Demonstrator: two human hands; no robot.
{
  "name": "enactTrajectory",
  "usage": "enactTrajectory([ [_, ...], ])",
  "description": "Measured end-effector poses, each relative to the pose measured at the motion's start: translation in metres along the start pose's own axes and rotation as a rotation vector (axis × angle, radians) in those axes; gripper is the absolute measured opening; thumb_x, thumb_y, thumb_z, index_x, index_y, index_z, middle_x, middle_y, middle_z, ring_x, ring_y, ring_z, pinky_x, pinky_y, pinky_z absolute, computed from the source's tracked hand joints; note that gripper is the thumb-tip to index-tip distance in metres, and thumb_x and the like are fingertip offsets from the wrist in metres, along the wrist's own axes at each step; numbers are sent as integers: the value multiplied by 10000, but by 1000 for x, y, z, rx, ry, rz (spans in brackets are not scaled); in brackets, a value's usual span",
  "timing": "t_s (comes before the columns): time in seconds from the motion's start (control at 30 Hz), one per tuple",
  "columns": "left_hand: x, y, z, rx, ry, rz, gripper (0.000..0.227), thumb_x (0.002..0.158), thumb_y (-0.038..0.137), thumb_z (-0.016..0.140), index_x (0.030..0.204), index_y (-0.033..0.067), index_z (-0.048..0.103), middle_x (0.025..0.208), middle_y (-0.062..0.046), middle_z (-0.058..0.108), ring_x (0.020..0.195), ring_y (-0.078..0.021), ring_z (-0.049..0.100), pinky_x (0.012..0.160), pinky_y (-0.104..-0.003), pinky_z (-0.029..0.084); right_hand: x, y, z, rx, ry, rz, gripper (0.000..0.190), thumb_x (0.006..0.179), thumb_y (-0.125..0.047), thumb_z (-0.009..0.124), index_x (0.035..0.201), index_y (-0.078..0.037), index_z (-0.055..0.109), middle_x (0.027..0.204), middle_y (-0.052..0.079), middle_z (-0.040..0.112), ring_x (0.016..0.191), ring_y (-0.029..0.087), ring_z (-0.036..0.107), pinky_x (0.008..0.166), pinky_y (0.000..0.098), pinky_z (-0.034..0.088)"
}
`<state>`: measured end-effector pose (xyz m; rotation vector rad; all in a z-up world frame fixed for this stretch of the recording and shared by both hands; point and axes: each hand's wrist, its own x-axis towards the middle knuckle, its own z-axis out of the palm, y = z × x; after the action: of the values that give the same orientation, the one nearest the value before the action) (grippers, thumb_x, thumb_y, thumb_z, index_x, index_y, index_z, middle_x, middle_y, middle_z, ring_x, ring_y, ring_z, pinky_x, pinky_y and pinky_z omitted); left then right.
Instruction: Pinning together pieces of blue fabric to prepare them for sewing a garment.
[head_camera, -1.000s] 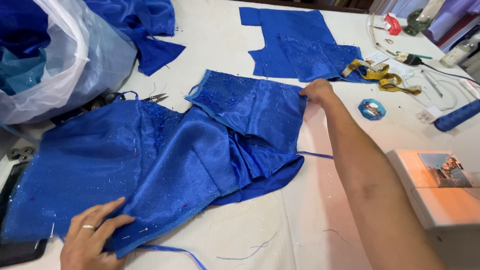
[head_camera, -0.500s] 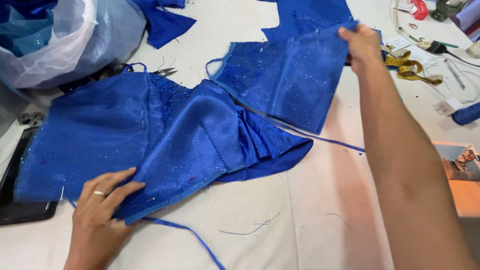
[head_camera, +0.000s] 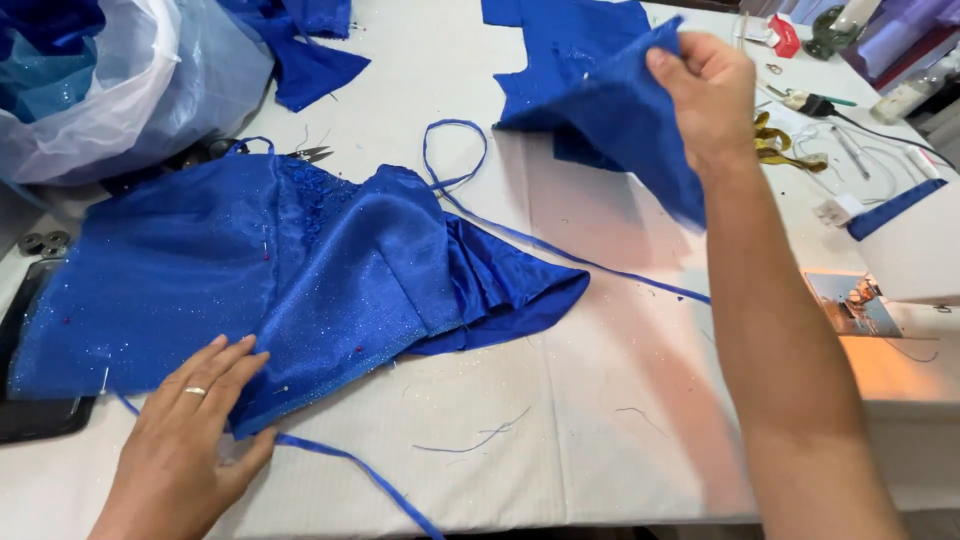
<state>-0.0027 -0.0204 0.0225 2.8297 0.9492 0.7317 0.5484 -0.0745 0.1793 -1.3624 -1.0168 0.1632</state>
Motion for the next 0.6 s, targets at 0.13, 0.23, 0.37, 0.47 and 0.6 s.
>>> enactTrajectory([
  [0.13, 7, 20, -9, 103, -50, 78, 904, 661, 491, 734, 1436, 120, 455, 1555, -50, 443, 1475, -267, 370, 1141, -443, 353, -35, 12, 6, 6, 18, 162, 234, 924, -177, 714, 1132, -71, 708, 1033, 15, 759, 893, 86, 733, 868, 221, 659],
  [0.23, 29, 50, -16, 140, -63, 131, 838, 721, 559, 686, 1418, 149, 465, 1577, -56, 410, 1490, -260, 325, 1128, -447, 326, -50, 30, 9, 92, 8, 251, 218, 914, -159, 720, 1114, -71, 710, 1029, 10, 751, 906, 82, 716, 869, 218, 636],
  [0.37, 76, 71, 2, -21, -112, 266, 773, 726, 435, 757, 1377, 94, 518, 1499, -112, 482, 1429, -313, 384, 1126, -468, 320, -61, 37, 12, 98, 50, 340, 250, 887, -163, 739, 1124, -82, 726, 1009, -7, 753, 898, 79, 708, 882, 214, 622],
  [0.47, 109, 92, 10, 7, -251, 279, 734, 747, 358, 773, 1371, 59, 531, 1450, -143, 525, 1413, -326, 411, 1139, -473, 311, -68, 47, 15, 111, 36, 282, 207, 904, -155, 753, 1096, -81, 728, 937, 6, 749, 859, 92, 734, 807, 224, 636],
  [0.6, 145, 113, 31, 132, -395, 311, 729, 767, 326, 740, 1400, 36, 522, 1424, -159, 552, 1429, -316, 403, 1171, -473, 276, -68, 72, 22, 85, -12, 184, 116, 946, -125, 747, 1054, -86, 730, 848, 21, 739, 807, 102, 752, 753, 243, 647],
])
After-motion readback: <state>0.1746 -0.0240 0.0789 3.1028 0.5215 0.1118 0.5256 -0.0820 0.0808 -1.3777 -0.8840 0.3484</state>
